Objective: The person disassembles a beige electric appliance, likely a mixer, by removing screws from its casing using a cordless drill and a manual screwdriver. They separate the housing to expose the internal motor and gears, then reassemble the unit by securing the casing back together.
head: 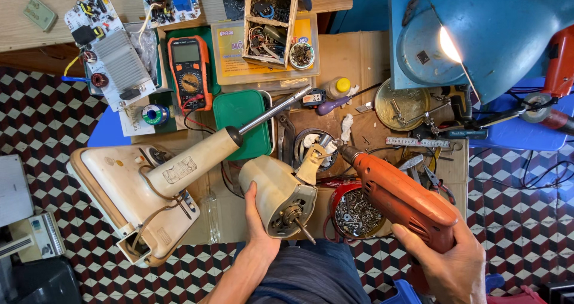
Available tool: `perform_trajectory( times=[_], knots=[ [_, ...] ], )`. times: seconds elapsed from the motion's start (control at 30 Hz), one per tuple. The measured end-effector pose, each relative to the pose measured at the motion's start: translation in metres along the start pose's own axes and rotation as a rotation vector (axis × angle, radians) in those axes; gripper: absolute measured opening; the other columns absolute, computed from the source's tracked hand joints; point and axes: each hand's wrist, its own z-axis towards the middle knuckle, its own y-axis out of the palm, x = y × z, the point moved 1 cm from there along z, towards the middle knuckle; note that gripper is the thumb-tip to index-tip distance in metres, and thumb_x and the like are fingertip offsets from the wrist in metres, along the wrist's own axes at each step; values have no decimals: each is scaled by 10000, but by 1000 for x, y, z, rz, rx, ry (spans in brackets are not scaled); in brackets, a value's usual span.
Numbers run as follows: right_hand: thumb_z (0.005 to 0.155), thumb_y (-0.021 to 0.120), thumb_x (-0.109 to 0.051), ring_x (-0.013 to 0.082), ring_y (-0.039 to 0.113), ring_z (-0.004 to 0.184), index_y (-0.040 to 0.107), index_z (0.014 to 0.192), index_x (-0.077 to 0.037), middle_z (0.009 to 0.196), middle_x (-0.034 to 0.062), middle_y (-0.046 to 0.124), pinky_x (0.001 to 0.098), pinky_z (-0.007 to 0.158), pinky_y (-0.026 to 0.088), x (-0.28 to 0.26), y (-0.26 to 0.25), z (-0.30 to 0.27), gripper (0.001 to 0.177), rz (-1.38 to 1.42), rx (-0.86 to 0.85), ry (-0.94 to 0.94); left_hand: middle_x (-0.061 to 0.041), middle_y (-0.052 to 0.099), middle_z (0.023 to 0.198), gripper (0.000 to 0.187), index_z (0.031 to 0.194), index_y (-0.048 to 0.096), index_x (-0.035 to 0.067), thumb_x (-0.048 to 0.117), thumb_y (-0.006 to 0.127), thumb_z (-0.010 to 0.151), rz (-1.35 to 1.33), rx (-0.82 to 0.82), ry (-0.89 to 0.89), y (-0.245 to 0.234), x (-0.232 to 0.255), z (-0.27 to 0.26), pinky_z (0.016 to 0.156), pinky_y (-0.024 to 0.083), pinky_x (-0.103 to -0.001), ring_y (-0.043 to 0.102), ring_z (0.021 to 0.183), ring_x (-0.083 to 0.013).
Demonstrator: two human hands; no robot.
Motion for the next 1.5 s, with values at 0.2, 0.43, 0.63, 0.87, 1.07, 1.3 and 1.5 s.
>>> perform_trajectory(
  times=[0.2,0.43,0.63,0.87,1.07,1.3,1.5],
  knots=[
    [721,835,-101,170,719,1046,583,1385,40,1184,147,747,309,916,573,-4,0,0,724,-69,-3,4,-95,640,1321,854,1432,529,92,623,651,775,13,-21,37,-5,-2,6,1011,503,-418,615,1211,-259],
    [709,847,-139,171,719,1053,580,1404,10,1190,139,745,313,916,574,-9,4,-1,759,-157,28,12,-107,625,1330,896,1445,514,79,626,663,751,27,11,71,-9,-5,11,1018,487,-415,597,1225,-264],
    [714,847,-152,173,723,1059,569,1406,11,1199,141,733,315,915,584,-10,4,0,763,-188,21,23,-118,628,1331,903,1444,509,65,631,658,757,37,18,77,-9,-5,9,1020,489,-412,600,1226,-266],
    [710,851,-152,181,719,1059,572,1412,8,1189,145,741,323,904,577,-12,5,0,772,-197,14,22,-118,619,1352,920,1460,499,71,639,652,753,33,32,59,-3,-6,1,1025,487,-412,595,1241,-262],
    [729,838,-150,172,711,1053,563,1415,22,1208,141,730,313,891,576,-13,6,1,758,-156,5,-43,-113,608,1374,955,1479,480,85,654,658,734,49,59,65,0,-5,-5,1031,485,-421,583,1253,-267],
    [730,831,-137,176,713,1052,552,1421,23,1209,146,728,312,883,580,-13,5,1,763,-125,-12,-22,-102,596,1385,960,1483,475,105,661,659,723,63,39,85,1,-5,-6,1040,474,-426,570,1269,-262],
    [733,831,-131,179,718,1043,557,1412,26,1207,150,728,316,872,588,-13,6,1,748,-138,-17,-20,-105,594,1383,966,1485,476,107,668,655,719,78,30,81,0,-5,-5,1040,470,-423,566,1271,-265]
  ],
)
